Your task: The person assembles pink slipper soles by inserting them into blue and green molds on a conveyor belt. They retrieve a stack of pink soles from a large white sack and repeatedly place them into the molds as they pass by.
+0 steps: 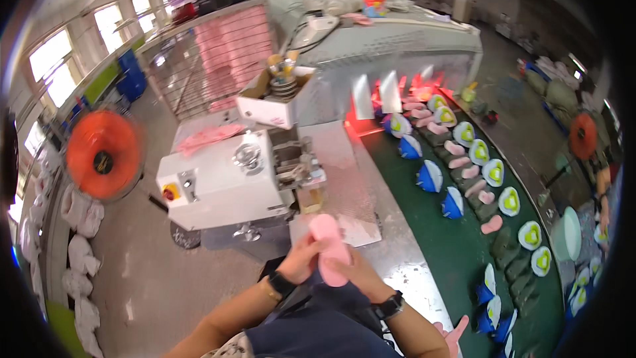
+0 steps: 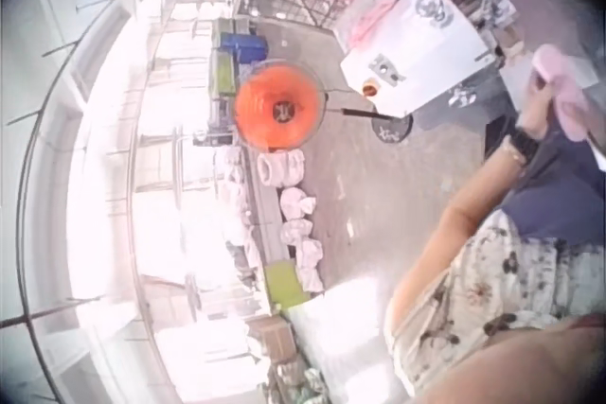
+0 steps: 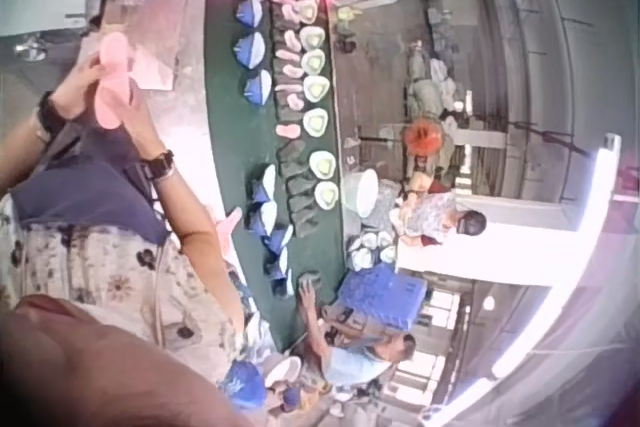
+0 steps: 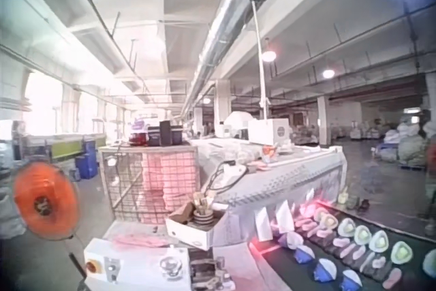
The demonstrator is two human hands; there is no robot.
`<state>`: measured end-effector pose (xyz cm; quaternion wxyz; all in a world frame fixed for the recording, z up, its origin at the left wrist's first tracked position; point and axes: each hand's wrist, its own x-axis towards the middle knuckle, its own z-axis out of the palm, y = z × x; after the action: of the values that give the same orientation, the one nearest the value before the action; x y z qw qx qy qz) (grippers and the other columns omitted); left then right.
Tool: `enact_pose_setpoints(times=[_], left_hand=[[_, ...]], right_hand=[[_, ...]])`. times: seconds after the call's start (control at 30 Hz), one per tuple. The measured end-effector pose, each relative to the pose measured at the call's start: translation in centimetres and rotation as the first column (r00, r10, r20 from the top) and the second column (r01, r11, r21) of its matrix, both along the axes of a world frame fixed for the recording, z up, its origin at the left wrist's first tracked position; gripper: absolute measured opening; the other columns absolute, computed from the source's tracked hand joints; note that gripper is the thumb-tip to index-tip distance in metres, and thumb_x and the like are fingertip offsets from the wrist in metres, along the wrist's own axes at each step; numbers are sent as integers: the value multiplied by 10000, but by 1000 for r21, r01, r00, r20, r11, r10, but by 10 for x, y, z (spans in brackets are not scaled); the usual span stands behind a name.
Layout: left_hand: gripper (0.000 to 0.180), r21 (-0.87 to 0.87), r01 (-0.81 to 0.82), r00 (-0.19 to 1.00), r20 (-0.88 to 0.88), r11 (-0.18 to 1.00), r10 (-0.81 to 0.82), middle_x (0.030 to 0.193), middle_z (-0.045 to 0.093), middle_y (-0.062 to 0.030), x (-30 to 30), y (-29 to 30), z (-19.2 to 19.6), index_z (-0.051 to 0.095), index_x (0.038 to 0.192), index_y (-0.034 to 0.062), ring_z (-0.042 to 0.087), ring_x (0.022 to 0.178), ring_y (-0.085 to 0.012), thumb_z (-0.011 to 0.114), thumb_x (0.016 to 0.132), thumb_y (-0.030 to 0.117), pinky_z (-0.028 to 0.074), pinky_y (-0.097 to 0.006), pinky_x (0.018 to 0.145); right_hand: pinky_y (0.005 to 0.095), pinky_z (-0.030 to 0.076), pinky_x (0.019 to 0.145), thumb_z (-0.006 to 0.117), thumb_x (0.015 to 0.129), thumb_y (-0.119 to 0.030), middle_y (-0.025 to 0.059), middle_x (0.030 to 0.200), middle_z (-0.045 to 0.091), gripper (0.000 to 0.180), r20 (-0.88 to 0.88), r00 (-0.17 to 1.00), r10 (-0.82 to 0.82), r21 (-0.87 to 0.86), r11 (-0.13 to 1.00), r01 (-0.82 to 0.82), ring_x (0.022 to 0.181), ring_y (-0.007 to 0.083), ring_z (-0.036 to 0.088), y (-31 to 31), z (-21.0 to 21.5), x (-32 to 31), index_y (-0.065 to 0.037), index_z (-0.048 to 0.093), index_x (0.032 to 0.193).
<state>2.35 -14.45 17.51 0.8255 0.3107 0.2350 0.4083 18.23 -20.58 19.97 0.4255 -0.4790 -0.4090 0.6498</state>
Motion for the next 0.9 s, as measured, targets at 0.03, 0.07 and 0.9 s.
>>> enact_pose_setpoints(times=[0.03,0.07,0.9], left_hand=[[435,24,-78,994,-77,997,79,1188,556,-53,-7,3,6,443,1294,36,545,1063,-142,594,898,136,449,-286,890],[374,50,-145,977,-152,988,151,1129,565,-33,-17,8,11,477,1250,44,549,1007,-119,581,905,143,459,-263,833],[658,191,108,952,-304,976,-46,1336,460,-213,39,140,151,281,1389,-20,515,1166,-291,590,902,298,451,-426,955]], right_hand=[[262,488,808,712,834,-289,75,1102,588,550,22,1000,-11,5,1000,11,973,118,573,6,-17,-2,13,485,1235],[258,491,794,714,832,-299,84,1091,589,562,52,999,8,-64,998,-5,962,125,576,11,-5,-8,18,477,1230],[290,456,865,763,774,-348,92,1070,564,616,-195,941,-277,148,940,307,975,148,550,126,87,18,-11,446,1181]])
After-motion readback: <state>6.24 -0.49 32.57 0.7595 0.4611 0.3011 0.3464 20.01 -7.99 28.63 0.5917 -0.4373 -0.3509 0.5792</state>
